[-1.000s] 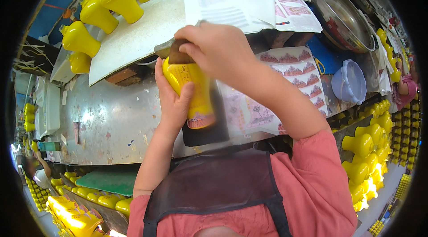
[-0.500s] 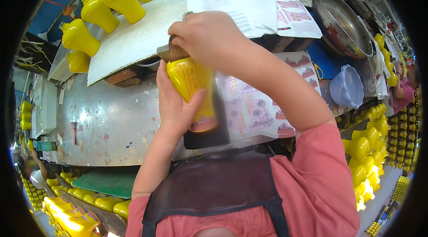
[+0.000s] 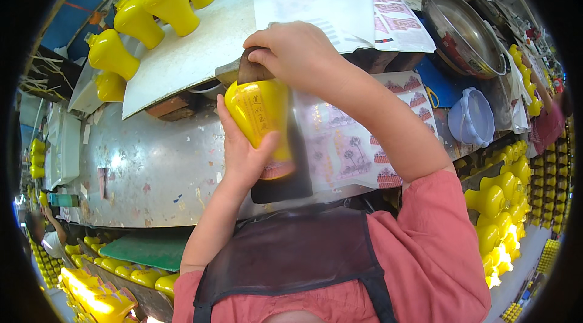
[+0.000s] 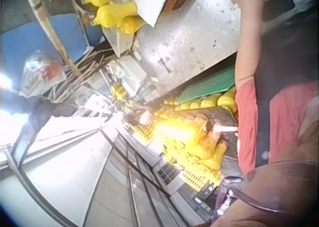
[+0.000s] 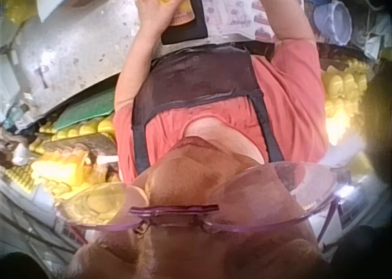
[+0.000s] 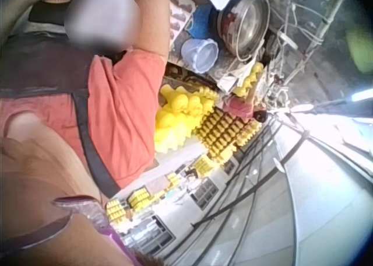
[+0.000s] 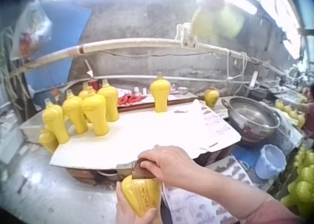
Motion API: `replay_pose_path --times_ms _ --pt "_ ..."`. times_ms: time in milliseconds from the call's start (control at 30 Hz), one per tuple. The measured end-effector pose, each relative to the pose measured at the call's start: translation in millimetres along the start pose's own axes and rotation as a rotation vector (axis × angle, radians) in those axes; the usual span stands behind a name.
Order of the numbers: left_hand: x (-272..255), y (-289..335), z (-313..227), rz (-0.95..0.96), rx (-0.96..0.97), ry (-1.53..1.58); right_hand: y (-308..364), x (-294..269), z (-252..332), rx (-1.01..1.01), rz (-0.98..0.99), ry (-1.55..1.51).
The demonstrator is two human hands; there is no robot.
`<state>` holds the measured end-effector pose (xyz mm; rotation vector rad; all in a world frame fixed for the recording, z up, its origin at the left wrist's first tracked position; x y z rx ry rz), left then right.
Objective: The person picks up yellow plastic containers and applies adhesive labels to their surfaces. They peel labels from a sheet, position them on the containers, and smooth them down by hand. The labeled containers are placed on a nearby surface.
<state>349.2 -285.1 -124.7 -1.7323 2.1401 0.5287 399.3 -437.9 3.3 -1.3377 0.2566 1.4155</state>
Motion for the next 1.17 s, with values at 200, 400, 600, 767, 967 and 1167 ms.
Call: replay_pose_path --times_ms 200,400,600,767,967,1167 --pt "3.5 -1.4 6.8 0.048 -0.009 0.117 -15.2 -12.4 26.6 -0.192 -0.013 0.011" --pt "0.8 -1.1 3.2 0.004 0.013 0.072 -28.6 21.6 31.9 -0.138 0.214 0.113" --pt "3.4 8.8 10.0 0.019 -0.048 -0.097 5.4 -5.6 29.1 -0.129 -0.114 -0.036" --pt "5.6 8.0 11.3 0.066 0.046 0.182 55.2 -5.9 14.8 0.081 -0.307 -0.056" --pt "3.9 14.8 20.0 0.191 -0.079 0.297 116.6 1.7 78.2 -0.347 -0.356 0.120" --pt "-3.5 34.0 7.8 0.132 0.008 0.229 153.5 24.3 59.0 -0.016 -0.275 -0.276"
Point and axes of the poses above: each hand's wrist, its own y-axis away from the middle knuckle, its own x-axis out of the palm, z = x × y, the point moved 9 cm from there along -y, towards the middle knuckle, and after that the axes turned 10 degrees about -x, right-handed, at the moved point
